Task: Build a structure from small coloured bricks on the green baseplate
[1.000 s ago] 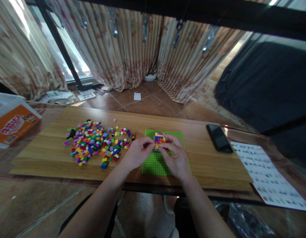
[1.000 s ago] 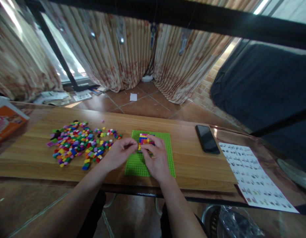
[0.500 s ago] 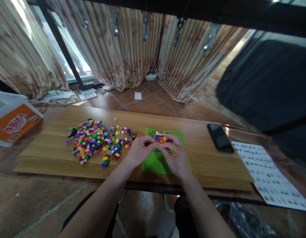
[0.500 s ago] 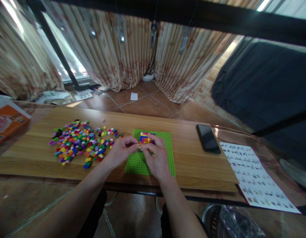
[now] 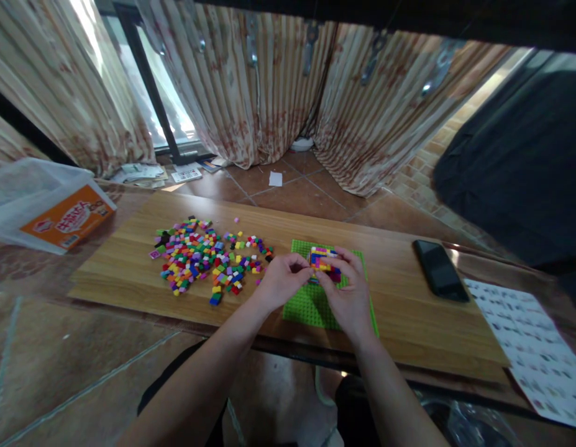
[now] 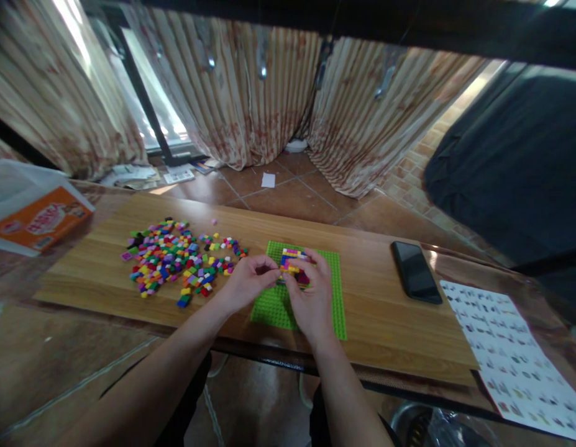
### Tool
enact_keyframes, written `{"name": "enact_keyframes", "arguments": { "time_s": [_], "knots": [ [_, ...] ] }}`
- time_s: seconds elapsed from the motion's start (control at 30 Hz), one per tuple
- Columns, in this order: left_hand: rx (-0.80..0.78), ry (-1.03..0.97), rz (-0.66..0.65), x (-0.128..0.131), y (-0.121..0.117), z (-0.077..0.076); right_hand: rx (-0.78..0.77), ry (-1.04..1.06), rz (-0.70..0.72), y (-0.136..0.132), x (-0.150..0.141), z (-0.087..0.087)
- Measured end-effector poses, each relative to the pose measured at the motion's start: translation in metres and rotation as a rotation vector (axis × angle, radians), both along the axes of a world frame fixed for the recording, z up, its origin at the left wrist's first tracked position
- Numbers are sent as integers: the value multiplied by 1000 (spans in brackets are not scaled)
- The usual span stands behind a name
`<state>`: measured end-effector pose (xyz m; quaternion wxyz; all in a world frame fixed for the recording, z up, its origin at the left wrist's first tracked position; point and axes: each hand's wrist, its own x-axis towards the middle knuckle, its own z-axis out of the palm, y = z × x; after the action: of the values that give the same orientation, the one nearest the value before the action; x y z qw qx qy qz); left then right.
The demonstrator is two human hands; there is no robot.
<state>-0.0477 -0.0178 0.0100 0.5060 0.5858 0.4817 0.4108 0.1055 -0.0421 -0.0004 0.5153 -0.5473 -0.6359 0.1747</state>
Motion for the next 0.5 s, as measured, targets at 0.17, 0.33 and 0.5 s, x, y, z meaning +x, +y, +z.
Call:
{"name": "enact_keyframes", "arguments": {
  "time_s": [0.17,0.33,0.5],
  "knots": [
    [-65,-87,30,4,0,-4,-31,30,-39,2,0,-3],
    [-204,-246,55,11,0,-6,-78,58,-46,5,2,-5],
    [-300,-370,102,17,-1,-5,-98,73,-51,7,6,-8]
  ]
}}
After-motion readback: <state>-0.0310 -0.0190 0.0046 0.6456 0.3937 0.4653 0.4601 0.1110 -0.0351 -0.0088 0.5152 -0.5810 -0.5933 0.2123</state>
